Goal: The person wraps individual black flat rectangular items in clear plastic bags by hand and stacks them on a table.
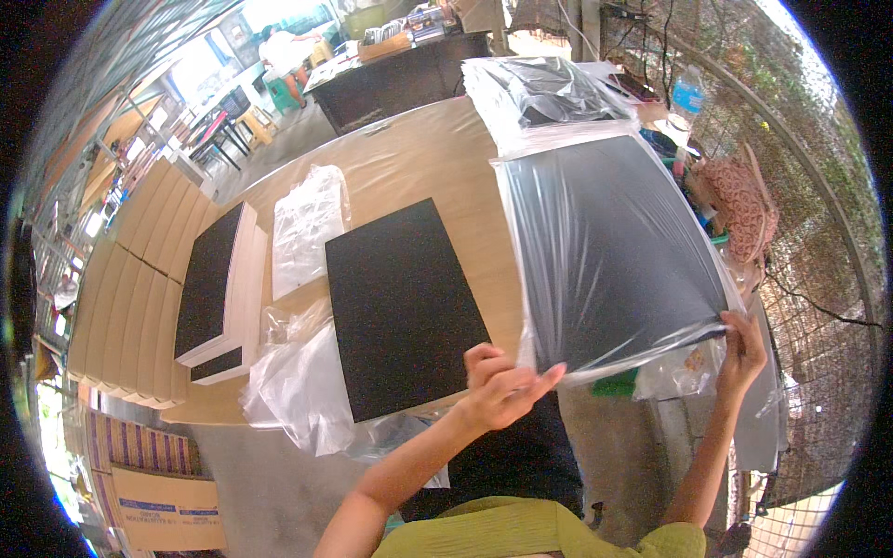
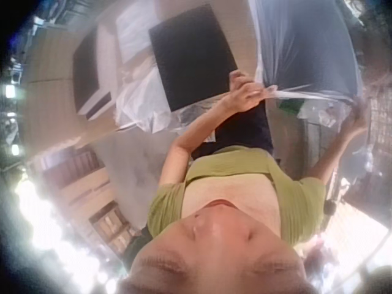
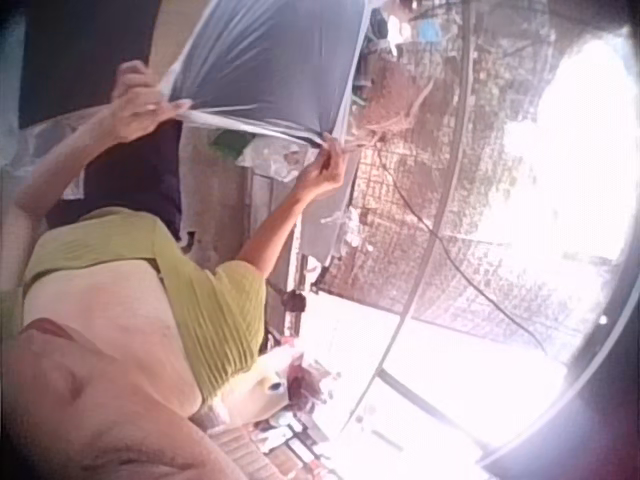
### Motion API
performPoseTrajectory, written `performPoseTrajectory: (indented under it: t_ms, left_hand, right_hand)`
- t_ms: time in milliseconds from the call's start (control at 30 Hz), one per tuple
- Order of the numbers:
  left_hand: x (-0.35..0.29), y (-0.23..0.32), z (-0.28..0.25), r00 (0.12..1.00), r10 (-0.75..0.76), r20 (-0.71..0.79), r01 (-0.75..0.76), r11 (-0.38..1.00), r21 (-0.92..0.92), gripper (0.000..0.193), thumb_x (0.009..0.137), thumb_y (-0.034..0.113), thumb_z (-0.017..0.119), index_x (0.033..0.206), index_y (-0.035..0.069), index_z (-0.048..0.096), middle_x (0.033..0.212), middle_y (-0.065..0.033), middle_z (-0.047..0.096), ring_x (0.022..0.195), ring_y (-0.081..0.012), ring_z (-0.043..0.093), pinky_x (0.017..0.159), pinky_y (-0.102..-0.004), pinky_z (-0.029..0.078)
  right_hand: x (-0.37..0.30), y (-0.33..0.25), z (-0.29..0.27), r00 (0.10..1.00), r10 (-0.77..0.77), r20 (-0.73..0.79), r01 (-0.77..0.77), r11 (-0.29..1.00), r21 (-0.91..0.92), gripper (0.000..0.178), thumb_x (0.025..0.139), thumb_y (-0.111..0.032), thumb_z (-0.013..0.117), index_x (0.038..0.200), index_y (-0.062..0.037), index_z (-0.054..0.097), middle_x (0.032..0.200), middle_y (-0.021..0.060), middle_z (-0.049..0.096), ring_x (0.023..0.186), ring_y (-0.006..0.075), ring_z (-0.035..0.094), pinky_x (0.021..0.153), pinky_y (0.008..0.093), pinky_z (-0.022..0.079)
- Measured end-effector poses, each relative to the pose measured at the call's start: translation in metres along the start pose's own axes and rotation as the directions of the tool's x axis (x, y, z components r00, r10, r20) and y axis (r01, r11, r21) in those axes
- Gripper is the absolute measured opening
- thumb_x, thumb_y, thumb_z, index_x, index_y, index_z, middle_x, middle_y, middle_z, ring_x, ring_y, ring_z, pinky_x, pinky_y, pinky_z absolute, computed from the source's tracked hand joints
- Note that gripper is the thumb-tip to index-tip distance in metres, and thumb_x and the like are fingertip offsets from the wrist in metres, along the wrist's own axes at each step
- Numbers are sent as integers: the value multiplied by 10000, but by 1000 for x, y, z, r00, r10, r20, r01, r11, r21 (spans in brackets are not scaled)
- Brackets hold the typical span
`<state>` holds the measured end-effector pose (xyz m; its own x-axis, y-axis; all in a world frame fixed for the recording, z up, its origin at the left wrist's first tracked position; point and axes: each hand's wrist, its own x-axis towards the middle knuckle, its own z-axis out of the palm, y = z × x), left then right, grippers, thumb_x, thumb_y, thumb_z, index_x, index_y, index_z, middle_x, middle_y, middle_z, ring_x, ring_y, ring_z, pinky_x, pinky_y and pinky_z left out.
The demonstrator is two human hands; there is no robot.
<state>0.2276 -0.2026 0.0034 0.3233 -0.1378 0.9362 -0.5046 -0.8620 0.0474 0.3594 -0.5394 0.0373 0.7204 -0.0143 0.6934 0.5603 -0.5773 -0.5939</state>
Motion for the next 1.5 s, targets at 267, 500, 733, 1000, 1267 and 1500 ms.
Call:
performPoseTrajectory:
  t_ms: [267, 500, 733, 1000, 1267, 1500]
  left_hand:
    - [-14, 15, 62, 982, -73, 175, 93, 990, -104, 408, 703, 143, 704, 1107, 198, 678, 1026, 60, 560, 922, -139, 502, 908, -385, 349]
    - [-21, 32, 70, 928, -194, 317, 277, 931, -240, 339, 764, 163, 696, 1102, 147, 672, 1228, 22, 589, 1204, -231, 497, 1073, -487, 310]
    - [-31, 36, 80, 914, -260, 311, 352, 889, -293, 311, 761, 93, 679, 1071, 102, 700, 1220, -3, 594, 1240, -285, 488, 1013, -400, 439]
    - [-25, 36, 56, 871, -385, 304, 476, 814, -334, 377, 828, 168, 656, 1204, 193, 639, 1380, -81, 482, 1356, -341, 334, 1095, -485, 306]
    - [-79, -45, -182, 708, -664, -239, 639, 461, 616, 192, 833, 112, 663, 1018, 79, 700, 1153, -118, 581, 1178, -279, 459, 1003, -416, 350]
    - [-177, -75, -295, 540, -661, -521, 584, -151, 798, 288, 734, 203, 764, 1009, 133, 712, 1222, -143, 493, 1124, -310, 492, 940, -403, 408]
  right_hand:
    - [-5, 81, 20, 964, 261, 47, -262, 964, 32, 213, 849, 82, 562, 990, -8, 694, 901, 23, 634, 851, 109, 575, 737, 231, 445]
    - [-16, 83, 30, 918, 393, -57, -392, 919, 26, 207, 889, -3, 554, 1046, 11, 690, 965, 43, 657, 905, 107, 592, 766, 215, 456]
    - [-24, 84, 69, 952, 271, -143, -266, 963, 53, 273, 906, -65, 549, 1141, 24, 655, 1174, 132, 647, 1106, 221, 585, 986, 329, 410]
    - [-31, 113, 53, 987, 45, -151, -105, 903, -416, 335, 936, -210, 561, 1205, -19, 620, 1259, 138, 597, 1171, 266, 553, 1006, 392, 423]
    - [-6, 48, 30, 903, -366, -226, 329, 926, -186, 312, 981, -199, 486, 1159, 7, 639, 1219, 166, 603, 1144, 250, 557, 962, 386, 484]
    - [-5, -118, 151, 959, -258, -116, 283, 886, 367, 218, 894, -64, 535, 1021, 47, 672, 1134, 173, 609, 1067, 292, 567, 952, 404, 442]
